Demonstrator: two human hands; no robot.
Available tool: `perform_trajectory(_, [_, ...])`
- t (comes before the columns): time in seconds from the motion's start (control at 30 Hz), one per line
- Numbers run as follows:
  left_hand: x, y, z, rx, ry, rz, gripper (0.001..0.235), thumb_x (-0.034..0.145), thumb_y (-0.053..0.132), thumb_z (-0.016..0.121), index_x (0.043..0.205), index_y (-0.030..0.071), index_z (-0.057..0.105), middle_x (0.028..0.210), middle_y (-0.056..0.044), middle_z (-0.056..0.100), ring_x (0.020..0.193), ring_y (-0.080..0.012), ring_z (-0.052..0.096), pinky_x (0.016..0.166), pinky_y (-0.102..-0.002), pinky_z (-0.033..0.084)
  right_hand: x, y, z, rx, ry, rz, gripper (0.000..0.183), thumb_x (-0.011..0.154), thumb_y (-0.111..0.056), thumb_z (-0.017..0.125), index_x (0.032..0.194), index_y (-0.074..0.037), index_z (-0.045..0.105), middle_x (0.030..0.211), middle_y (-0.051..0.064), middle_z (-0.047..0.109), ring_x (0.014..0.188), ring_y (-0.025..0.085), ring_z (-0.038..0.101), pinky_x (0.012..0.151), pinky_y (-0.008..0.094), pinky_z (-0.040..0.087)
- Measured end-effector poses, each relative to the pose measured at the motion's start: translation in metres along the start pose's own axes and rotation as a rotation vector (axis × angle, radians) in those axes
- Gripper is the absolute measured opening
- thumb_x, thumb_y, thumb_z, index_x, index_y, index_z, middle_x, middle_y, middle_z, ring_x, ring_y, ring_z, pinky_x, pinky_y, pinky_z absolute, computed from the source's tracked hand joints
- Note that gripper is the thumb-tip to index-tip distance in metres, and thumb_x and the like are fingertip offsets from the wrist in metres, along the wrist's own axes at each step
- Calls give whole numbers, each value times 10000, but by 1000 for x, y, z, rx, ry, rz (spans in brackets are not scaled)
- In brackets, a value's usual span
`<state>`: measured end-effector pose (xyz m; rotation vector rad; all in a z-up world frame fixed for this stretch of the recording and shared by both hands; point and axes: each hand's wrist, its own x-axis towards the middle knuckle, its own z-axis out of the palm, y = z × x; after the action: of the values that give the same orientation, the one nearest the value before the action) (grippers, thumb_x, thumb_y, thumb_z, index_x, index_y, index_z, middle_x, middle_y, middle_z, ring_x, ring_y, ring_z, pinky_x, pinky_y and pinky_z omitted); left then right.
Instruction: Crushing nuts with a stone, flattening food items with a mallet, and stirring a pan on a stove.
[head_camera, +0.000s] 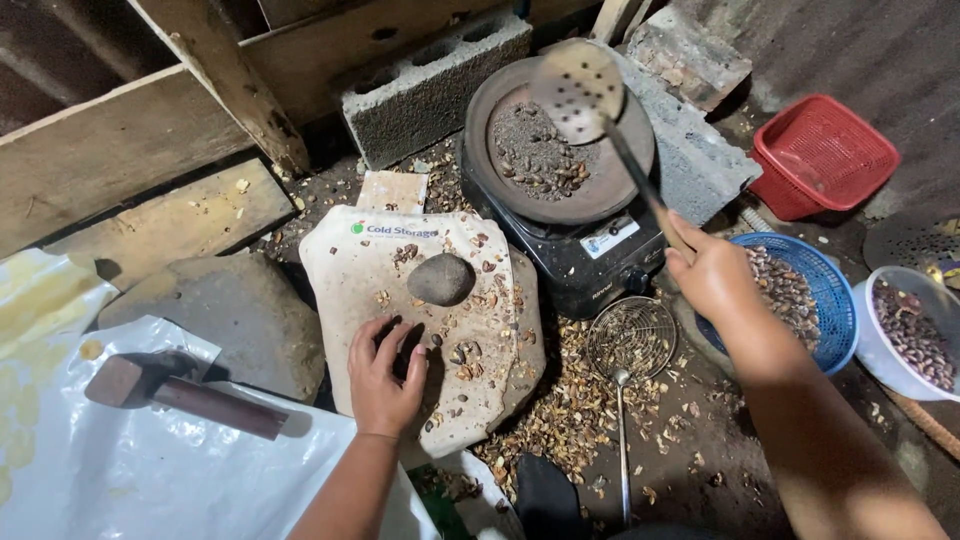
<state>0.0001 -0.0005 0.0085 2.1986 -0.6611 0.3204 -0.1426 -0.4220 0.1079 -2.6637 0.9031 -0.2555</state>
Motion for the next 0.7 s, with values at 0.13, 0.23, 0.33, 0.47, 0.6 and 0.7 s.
perform_trajectory(0.13, [1, 1, 0, 4, 12, -10, 308, 923, 311, 681, 1217, 226, 707, 1298, -64, 602, 1327, -310, 547, 1155, -494, 402, -18, -13, -16, 26, 35, -117, 542, 879, -254, 686, 1420, -279, 647, 1162, 154, 750, 1017, 454, 684, 906, 566, 558])
perform_trajectory(0.23, [8, 11, -6, -20, 8, -24, 288, 955, 272, 616, 1223, 208, 700, 1297, -72, 600, 1327, -320, 544, 1152, -502, 400, -31, -17, -29, -51, 99, -265, 557, 918, -134, 666, 1473, -175, 637, 1045, 263, 739, 910, 478, 700, 804, 569, 580])
perform_trajectory(0.33, [14, 24, -14, -106, -23, -73, 312, 902, 100, 573, 1191, 25, 665, 1331, -139, 581, 1289, -336, 528, 1129, -424, 401, -39, -20, -34, 41, 39, -285, 589, 848, 49, 632, 1436, 22, 605, 1194, 260, 724, 484, 237, 625, 398, 331, 529])
perform_trajectory(0.47, [8, 11, -7, -194, 8, -91, 381, 918, 35, 500, 1293, 0, 552, 1362, -196, 568, 1290, -377, 523, 1152, -441, 384, -16, -46, -28, 14, -262, -27, 519, 974, -43, 593, 1488, -84, 533, 1249, 243, 661, 379, 211, 599, 331, 303, 533])
perform_trajectory(0.6, [7, 11, -13, -257, 70, -127, 318, 970, 73, 512, 1273, -9, 558, 1319, -191, 595, 1234, -362, 572, 1099, -416, 440, 1, -75, -21, -436, -269, 46, 509, 1039, -263, 530, 1542, -185, 548, 1155, 249, 743, 868, 472, 745, 779, 543, 588])
perform_trajectory(0.7, [13, 9, -12, -101, -170, -171, 770, 885, 699, 543, 1332, 73, 560, 1436, -137, 553, 1381, -345, 468, 1190, -511, 344, -10, -212, -70, 179, -252, 320, 392, 1129, -318, 483, 1189, 47, 614, 1065, 172, 564, 945, 288, 570, 816, 477, 492])
